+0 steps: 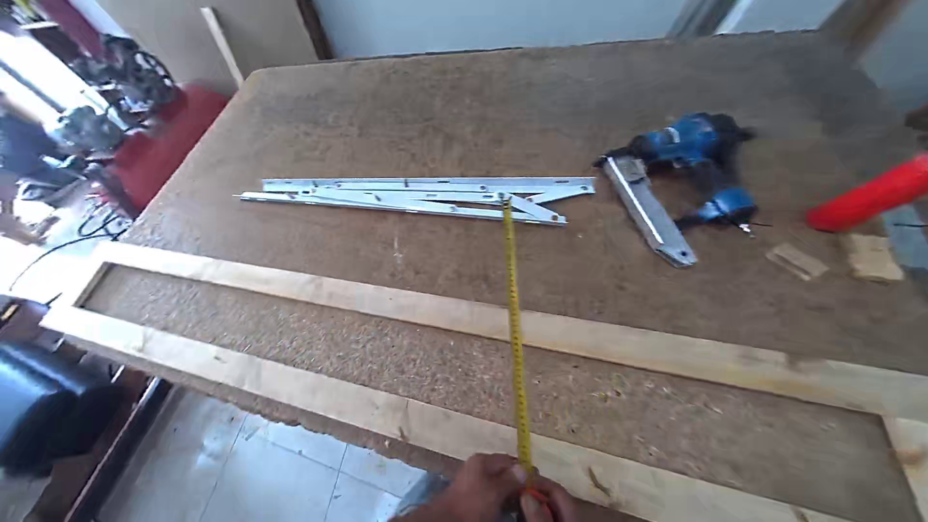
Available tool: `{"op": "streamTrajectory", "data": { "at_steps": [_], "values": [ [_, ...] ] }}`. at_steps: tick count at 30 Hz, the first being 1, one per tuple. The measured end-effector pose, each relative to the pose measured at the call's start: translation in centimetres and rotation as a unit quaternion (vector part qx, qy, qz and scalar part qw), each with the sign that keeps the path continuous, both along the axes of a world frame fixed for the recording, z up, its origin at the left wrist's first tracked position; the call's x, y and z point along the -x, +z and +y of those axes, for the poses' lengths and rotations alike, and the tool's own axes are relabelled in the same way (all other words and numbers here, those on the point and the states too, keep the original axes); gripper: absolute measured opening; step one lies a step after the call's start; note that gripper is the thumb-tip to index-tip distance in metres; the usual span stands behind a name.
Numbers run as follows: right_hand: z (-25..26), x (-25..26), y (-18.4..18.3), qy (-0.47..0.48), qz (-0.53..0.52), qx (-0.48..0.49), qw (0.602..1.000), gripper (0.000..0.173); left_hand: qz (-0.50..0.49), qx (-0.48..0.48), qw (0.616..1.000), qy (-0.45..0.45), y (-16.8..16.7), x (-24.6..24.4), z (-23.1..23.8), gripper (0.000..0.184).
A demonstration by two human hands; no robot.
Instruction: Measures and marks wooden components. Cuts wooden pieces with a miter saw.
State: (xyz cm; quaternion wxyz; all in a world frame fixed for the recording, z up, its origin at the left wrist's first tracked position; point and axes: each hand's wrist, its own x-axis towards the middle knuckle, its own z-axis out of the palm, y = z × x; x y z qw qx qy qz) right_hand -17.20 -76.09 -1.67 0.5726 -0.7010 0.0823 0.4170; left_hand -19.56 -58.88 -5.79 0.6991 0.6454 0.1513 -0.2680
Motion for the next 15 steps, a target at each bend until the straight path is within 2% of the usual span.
{"op": "streamTrajectory", "data": {
  "at_steps": [3,6,8,10,12,15],
  "values": [
    [4.6,1.4,0.0,0.078,0.063,-0.106,0.989,0.068,0.036,0.027,0.984,0.173,0.3,3.5,3.7,0.034],
    [8.4,2.9,0.0,0.242,0.092,-0.169,0.951,0.081,0.070,0.063,0.956,0.277,1.4,7.6,9.0,0.035],
    [10.4,3.7,-0.7,0.345,0.046,-0.121,0.930,0.082,0.099,0.062,0.943,0.311,1.7,10.8,12.5,0.034],
    [11.8,3.8,-1.5,0.397,-0.012,-0.033,0.917,0.071,0.132,0.048,0.938,0.316,1.8,14.0,16.1,0.033],
    [13.0,3.2,-2.8,0.405,-0.045,0.045,0.912,0.058,0.150,0.024,0.935,0.320,1.5,17.1,19.5,0.032],
    [14.7,1.9,-4.8,0.336,-0.098,0.104,0.931,0.045,0.179,0.002,0.927,0.331,0.8,21.2,24.3,0.030]
  ]
}}
